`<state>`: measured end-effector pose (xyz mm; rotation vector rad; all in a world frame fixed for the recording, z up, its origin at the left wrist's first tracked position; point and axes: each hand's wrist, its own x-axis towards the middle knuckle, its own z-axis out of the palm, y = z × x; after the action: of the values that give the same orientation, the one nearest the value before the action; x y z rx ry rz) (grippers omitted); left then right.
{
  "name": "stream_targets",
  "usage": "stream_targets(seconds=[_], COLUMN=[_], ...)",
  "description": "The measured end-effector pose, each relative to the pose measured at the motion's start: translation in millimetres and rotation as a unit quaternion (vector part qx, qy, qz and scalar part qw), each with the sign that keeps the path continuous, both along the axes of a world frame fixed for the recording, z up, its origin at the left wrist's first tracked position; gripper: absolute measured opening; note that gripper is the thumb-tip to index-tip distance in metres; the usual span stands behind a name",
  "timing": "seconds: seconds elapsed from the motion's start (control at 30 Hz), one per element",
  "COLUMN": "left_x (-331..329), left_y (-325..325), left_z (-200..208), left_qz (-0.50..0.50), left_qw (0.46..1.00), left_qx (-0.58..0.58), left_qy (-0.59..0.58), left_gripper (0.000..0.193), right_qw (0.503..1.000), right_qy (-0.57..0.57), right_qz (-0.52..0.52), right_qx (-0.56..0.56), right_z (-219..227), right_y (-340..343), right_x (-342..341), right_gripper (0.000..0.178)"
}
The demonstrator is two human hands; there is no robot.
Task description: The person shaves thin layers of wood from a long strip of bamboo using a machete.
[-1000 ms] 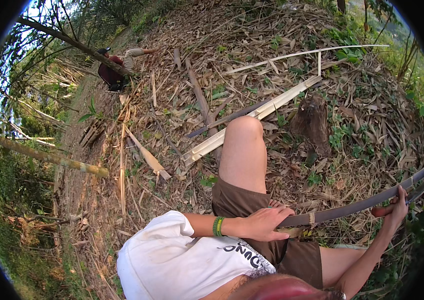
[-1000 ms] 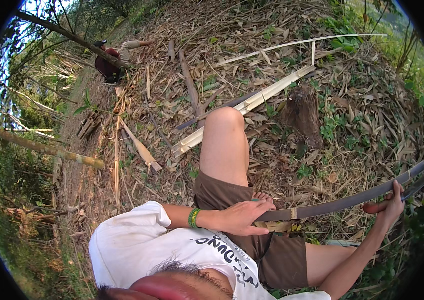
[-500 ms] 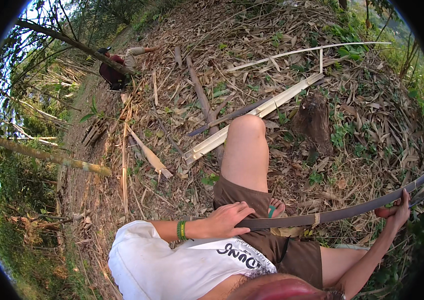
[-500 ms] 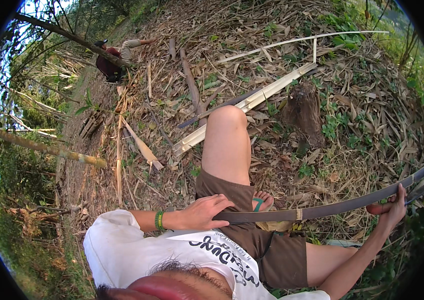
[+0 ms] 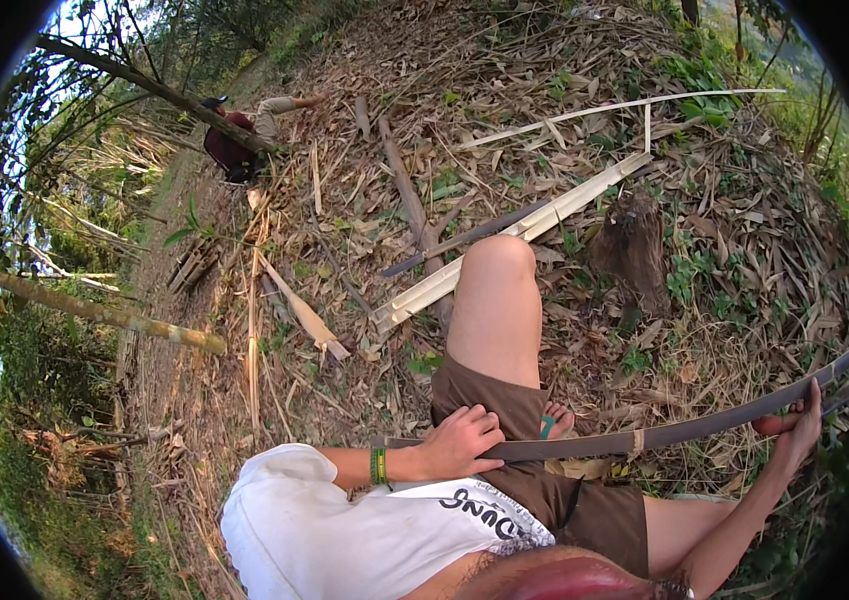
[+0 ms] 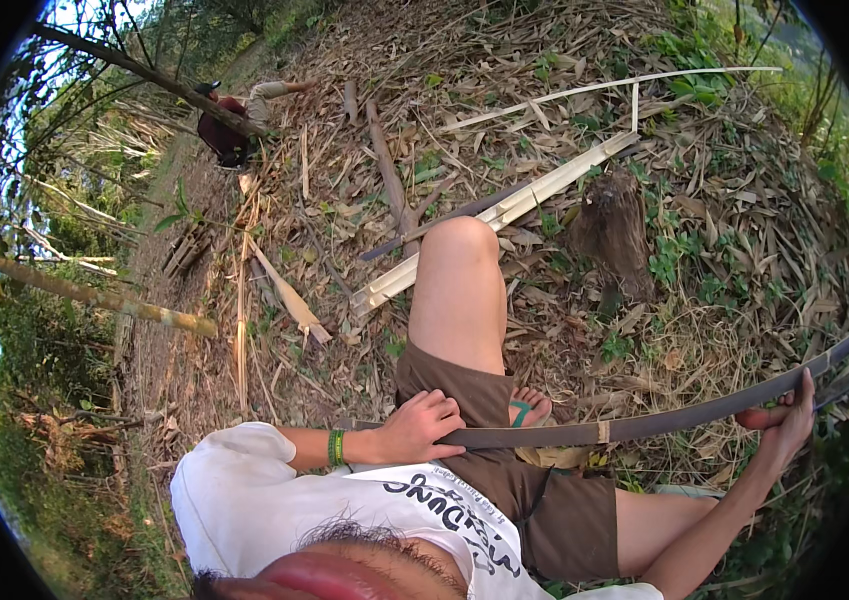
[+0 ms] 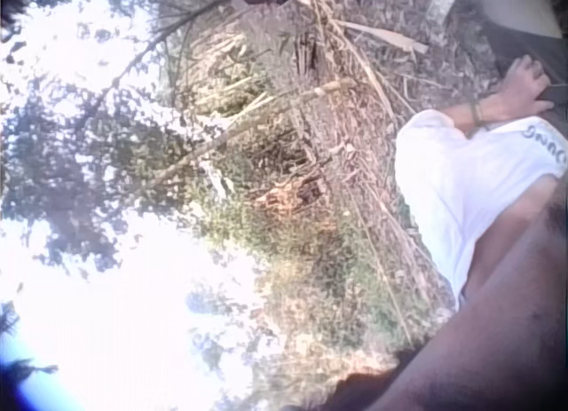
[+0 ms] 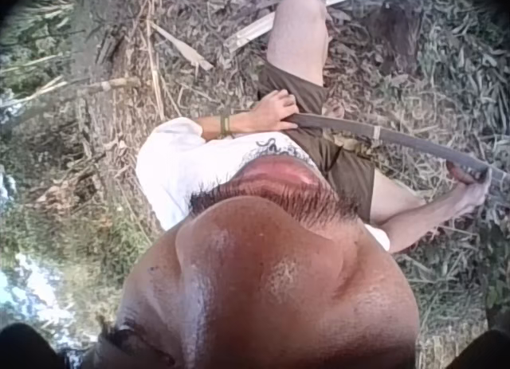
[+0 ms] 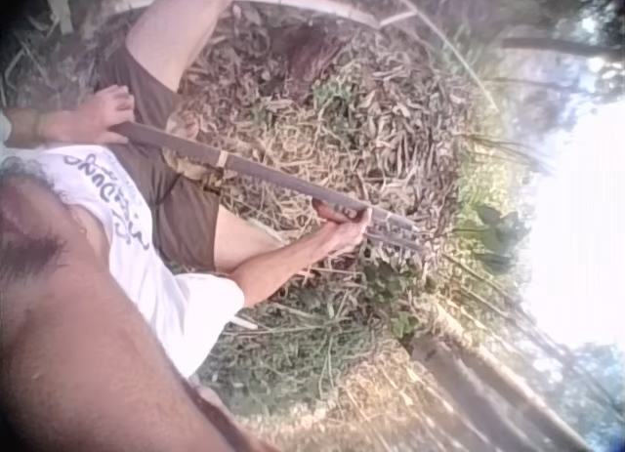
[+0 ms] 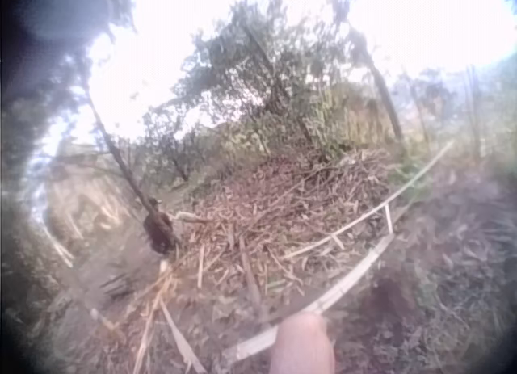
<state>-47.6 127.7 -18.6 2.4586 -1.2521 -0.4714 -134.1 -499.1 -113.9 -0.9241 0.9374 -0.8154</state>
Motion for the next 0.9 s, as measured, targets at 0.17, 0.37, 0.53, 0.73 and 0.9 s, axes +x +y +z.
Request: stream_targets(seconds=[0.17, 0.37, 0.53, 0.73, 0.9], left_x=[2, 13, 21, 18, 15], left_y=[-1, 3, 1, 6, -12], left_z=[-1, 7, 24, 11, 8], left_qz=[0.026, 0.063, 0.093, 0.188, 0.219], left_qw=[0.999, 0.993, 0.977, 0.875, 0.796], left_qx=[-0.032, -0.086, -0.058, -0.040, 0.022], left_qy=[0.007, 0.055, 0.182, 0.444, 0.564], left_gripper=[0.035, 0.035, 0.035, 0.036, 0.046], right_qw=[0.999, 0.995, 0.996, 0.984, 0.869], right_qy=[-0.028, -0.079, -0.076, 0.115, 0.413], right_qz=[-0.018, -0.020, -0.012, 0.119, 0.226], right_qx=[0.027, 0.056, 0.047, 0.069, -0.151], right_z=[7, -6, -13, 28, 11], right_y=[1, -17, -23, 18, 4], right_x=[2, -9, -17, -1, -19], right_gripper=[0.027, 0.023, 0.025, 0.041, 0.022])
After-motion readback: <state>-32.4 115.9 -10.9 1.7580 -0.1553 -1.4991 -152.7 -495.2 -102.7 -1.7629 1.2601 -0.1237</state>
